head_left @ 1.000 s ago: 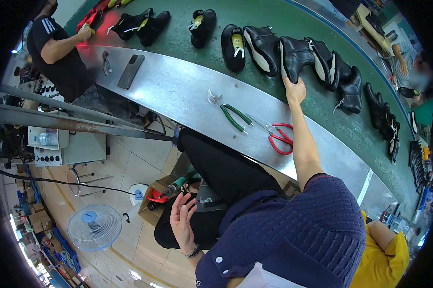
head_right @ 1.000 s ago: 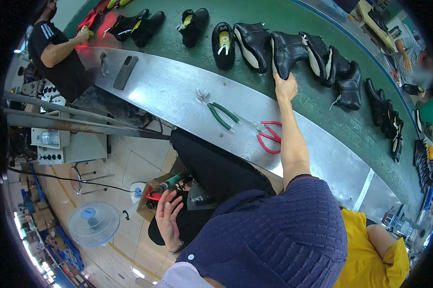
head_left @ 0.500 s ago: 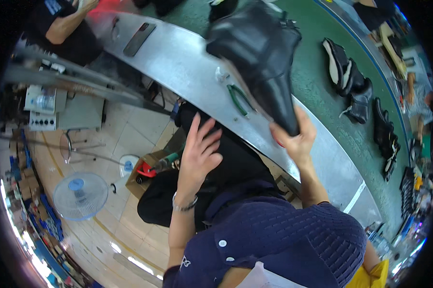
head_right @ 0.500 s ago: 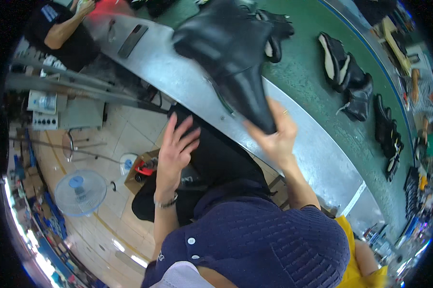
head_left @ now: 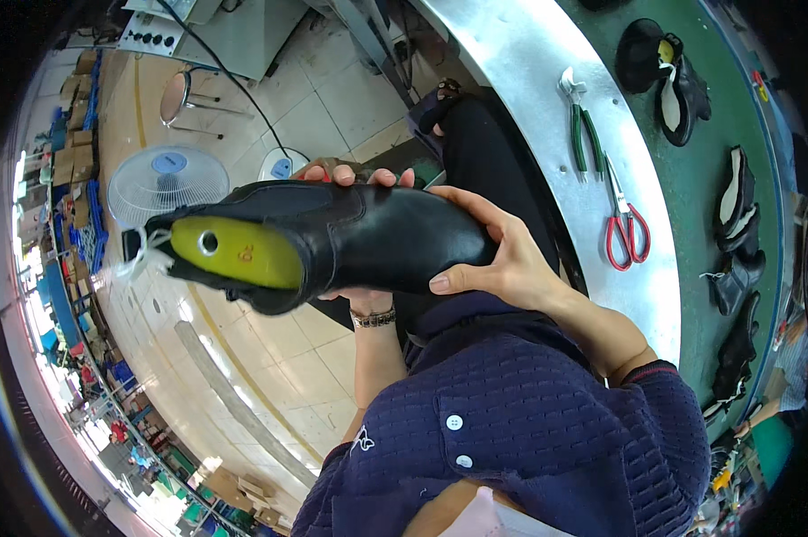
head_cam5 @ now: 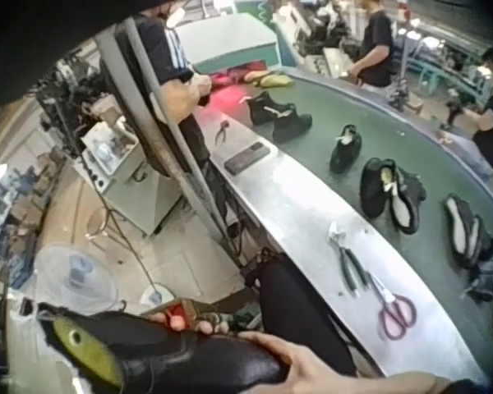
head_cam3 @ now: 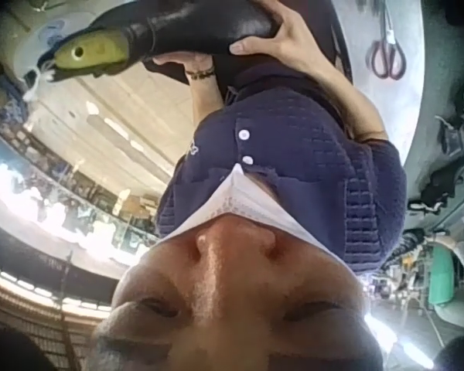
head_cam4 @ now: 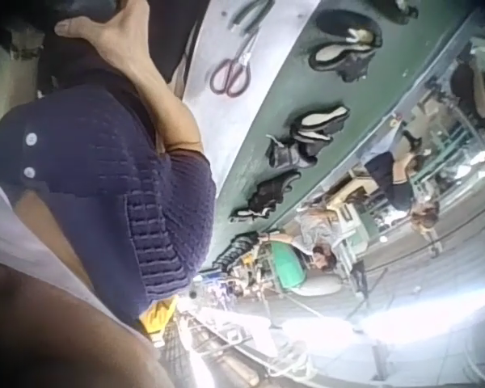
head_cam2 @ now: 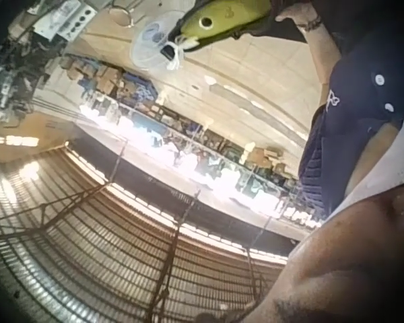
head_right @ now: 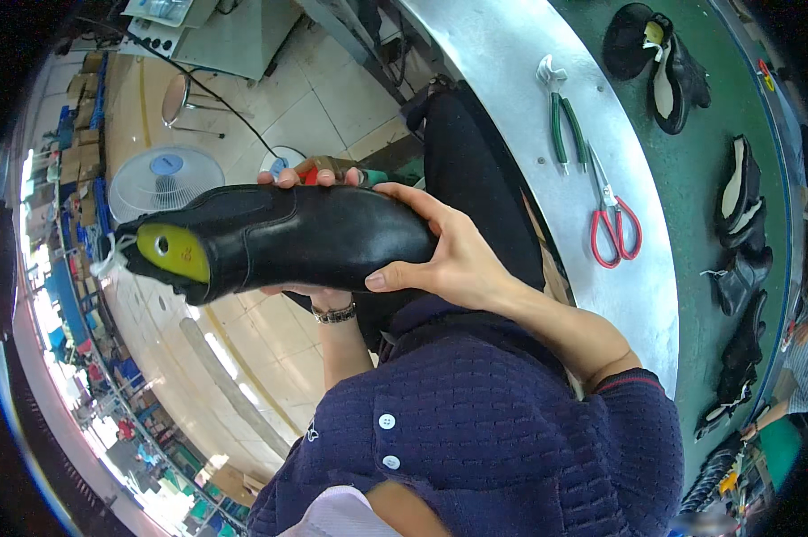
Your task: Trim and finalize a leather boot upper during the manufacturing process.
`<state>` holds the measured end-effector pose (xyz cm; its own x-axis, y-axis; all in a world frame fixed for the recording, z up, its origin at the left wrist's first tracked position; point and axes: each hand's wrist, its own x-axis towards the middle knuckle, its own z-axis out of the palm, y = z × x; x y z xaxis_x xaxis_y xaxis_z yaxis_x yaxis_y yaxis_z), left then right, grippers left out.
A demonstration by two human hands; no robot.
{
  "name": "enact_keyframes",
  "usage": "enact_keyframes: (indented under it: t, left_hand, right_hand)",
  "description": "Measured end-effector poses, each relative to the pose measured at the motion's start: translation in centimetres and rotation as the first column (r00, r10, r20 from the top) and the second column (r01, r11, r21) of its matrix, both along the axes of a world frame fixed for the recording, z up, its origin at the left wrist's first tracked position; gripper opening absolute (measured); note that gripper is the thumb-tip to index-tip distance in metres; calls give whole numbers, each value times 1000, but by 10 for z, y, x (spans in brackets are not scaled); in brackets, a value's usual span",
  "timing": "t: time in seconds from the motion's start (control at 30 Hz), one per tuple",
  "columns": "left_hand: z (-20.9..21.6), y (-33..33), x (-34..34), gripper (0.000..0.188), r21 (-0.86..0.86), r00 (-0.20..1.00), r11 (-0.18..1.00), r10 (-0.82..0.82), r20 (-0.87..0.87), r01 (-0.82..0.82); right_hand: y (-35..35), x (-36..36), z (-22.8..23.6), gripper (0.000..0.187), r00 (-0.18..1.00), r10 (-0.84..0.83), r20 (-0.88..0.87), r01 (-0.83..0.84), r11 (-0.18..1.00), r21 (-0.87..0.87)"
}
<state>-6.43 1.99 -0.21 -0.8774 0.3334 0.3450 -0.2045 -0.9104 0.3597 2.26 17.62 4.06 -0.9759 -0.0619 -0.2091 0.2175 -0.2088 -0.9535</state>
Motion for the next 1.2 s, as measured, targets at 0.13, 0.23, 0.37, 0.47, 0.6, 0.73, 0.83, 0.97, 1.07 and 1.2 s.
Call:
enact_keyframes:
  t: [0.13, 0.23, 0.37, 0.47, 0.6, 0.73, 0.83, 0.97, 1.07, 1.2]
  left_hand:
    - [-2, -9, -6, 87, 65, 998, 996, -52, -42, 55]
    - [-7, -11, -11, 94, 48, 995, 995, -89, -34, 91]
    - [-4, 0, -8, 101, -7, 996, 996, -86, -24, 86]
    - [-6, 5, -9, 101, -37, 995, 996, -88, -36, 87]
    - [-5, 9, -11, 102, -81, 995, 993, -92, -28, 89]
    - [-9, 13, -9, 104, -106, 996, 992, -76, -51, 71]
    - [-8, 16, -7, 106, -153, 997, 987, -65, -50, 57]
    - [-5, 15, -10, 112, -280, 994, 958, -86, -68, 64]
    - [21, 33, 3, 100, -488, 987, 873, -90, -134, 13]
    - [24, 17, -1, 91, -872, 835, 485, -505, -220, 64]
  right_hand:
    - [-10, -2, 0, 82, 998, -49, 31, 52, 989, -137]
    - [-9, -2, 1, 75, 995, -82, 54, 91, 978, -186]
    - [-2, -2, -1, 66, 989, -119, 88, 139, 956, -257]
    - [2, -1, -6, 62, 983, -173, 67, 184, 956, -228]
    - [4, 0, -11, 58, 975, -218, 47, 223, 943, -246]
    - [7, -4, -18, 42, 959, -268, 92, 283, 915, -288]
    - [9, -5, -31, 34, 947, -295, 127, 321, 891, -322]
    - [17, -7, -42, 31, 949, -237, 209, 307, 847, -434]
    - [34, 1, -49, 33, 940, -244, 239, 337, 773, -538]
    - [81, 54, -100, 29, 904, -341, 258, 422, 613, -668]
